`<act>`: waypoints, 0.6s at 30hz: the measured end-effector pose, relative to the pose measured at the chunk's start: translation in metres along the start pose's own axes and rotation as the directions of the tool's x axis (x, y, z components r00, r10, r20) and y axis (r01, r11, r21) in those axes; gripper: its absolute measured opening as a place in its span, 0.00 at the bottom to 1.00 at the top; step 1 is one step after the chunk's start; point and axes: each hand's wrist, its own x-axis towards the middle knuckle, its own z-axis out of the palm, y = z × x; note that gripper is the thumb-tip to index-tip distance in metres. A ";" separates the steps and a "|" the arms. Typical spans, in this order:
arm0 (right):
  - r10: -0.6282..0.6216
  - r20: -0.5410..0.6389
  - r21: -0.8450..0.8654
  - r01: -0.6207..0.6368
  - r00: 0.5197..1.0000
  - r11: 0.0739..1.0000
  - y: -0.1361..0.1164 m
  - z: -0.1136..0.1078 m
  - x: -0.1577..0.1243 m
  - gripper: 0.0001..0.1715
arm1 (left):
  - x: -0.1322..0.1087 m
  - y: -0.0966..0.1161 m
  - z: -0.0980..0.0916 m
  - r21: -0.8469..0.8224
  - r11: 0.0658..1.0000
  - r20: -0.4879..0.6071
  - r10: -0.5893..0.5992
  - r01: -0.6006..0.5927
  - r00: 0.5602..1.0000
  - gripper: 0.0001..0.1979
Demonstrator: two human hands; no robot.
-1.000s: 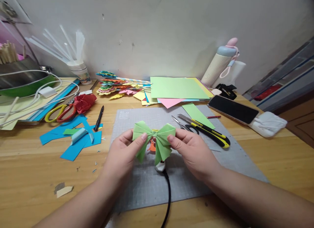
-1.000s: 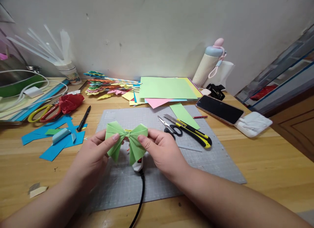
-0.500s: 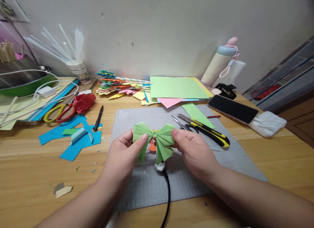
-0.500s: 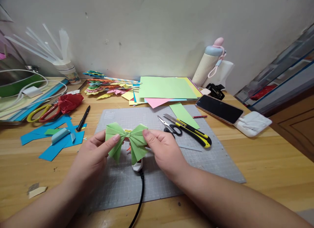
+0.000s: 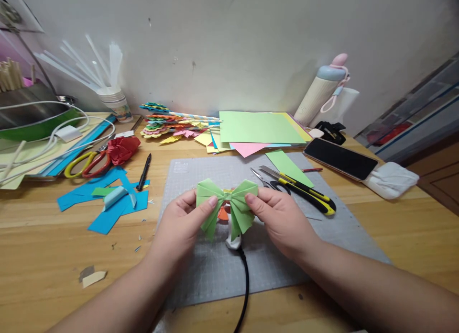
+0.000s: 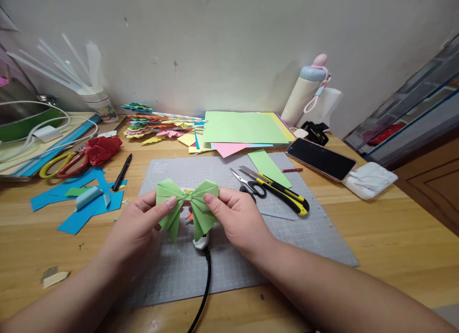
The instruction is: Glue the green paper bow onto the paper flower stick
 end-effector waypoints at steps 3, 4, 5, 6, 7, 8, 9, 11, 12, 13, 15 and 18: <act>0.019 -0.033 -0.031 -0.020 0.999 0.999 -0.001 0.000 0.001 0.13 | 0.001 0.002 -0.002 0.016 1.000 -0.012 -0.005 0.005 1.000 0.12; 0.024 -0.040 -0.037 -0.026 0.999 0.999 -0.001 -0.001 0.001 0.13 | 0.002 0.003 -0.002 0.026 1.000 -0.030 -0.002 0.003 1.000 0.13; 0.030 -0.044 -0.041 -0.032 0.999 0.999 -0.002 -0.001 0.001 0.13 | 0.003 0.003 -0.003 0.041 0.999 -0.051 0.002 0.000 0.999 0.13; 0.036 -0.044 -0.042 -0.038 0.998 0.998 -0.003 -0.001 0.001 0.13 | 0.003 0.004 -0.004 0.062 0.998 -0.069 0.005 -0.001 0.998 0.12; 0.041 -0.040 -0.040 -0.043 0.998 0.998 -0.003 -0.001 0.001 0.13 | 0.003 0.005 -0.004 0.086 0.996 -0.080 0.007 0.000 0.997 0.12; 0.046 -0.038 -0.038 -0.048 0.998 0.998 -0.004 0.000 0.001 0.13 | 0.003 0.005 -0.005 0.110 0.994 -0.085 0.011 -0.001 0.996 0.11; 0.051 -0.037 -0.035 -0.052 0.998 0.998 -0.004 0.000 0.001 0.13 | 0.003 0.006 -0.005 0.130 0.992 -0.088 0.015 -0.003 0.996 0.11; 0.060 -0.042 -0.031 -0.062 0.997 0.998 -0.004 0.000 0.000 0.13 | 0.002 0.007 -0.004 0.153 0.988 -0.100 0.012 0.003 0.995 0.11; 0.066 -0.048 -0.031 -0.068 0.997 0.997 -0.004 0.000 0.000 0.13 | 0.002 0.007 -0.004 0.157 0.988 -0.105 0.006 0.011 0.994 0.11; 0.075 -0.056 -0.036 -0.077 0.996 0.996 -0.003 0.001 0.000 0.13 | 0.002 0.007 -0.003 0.158 0.987 -0.108 -0.003 0.020 0.994 0.11; 0.086 -0.061 -0.045 -0.089 0.994 0.995 -0.002 0.001 0.000 0.13 | 0.002 0.006 -0.003 0.155 0.987 -0.109 -0.017 0.034 0.994 0.11; 0.072 -0.032 -0.016 -0.072 0.997 0.997 -0.002 0.001 0.000 0.14 | 0.004 0.007 -0.005 0.129 0.992 -0.125 0.006 0.011 0.992 0.10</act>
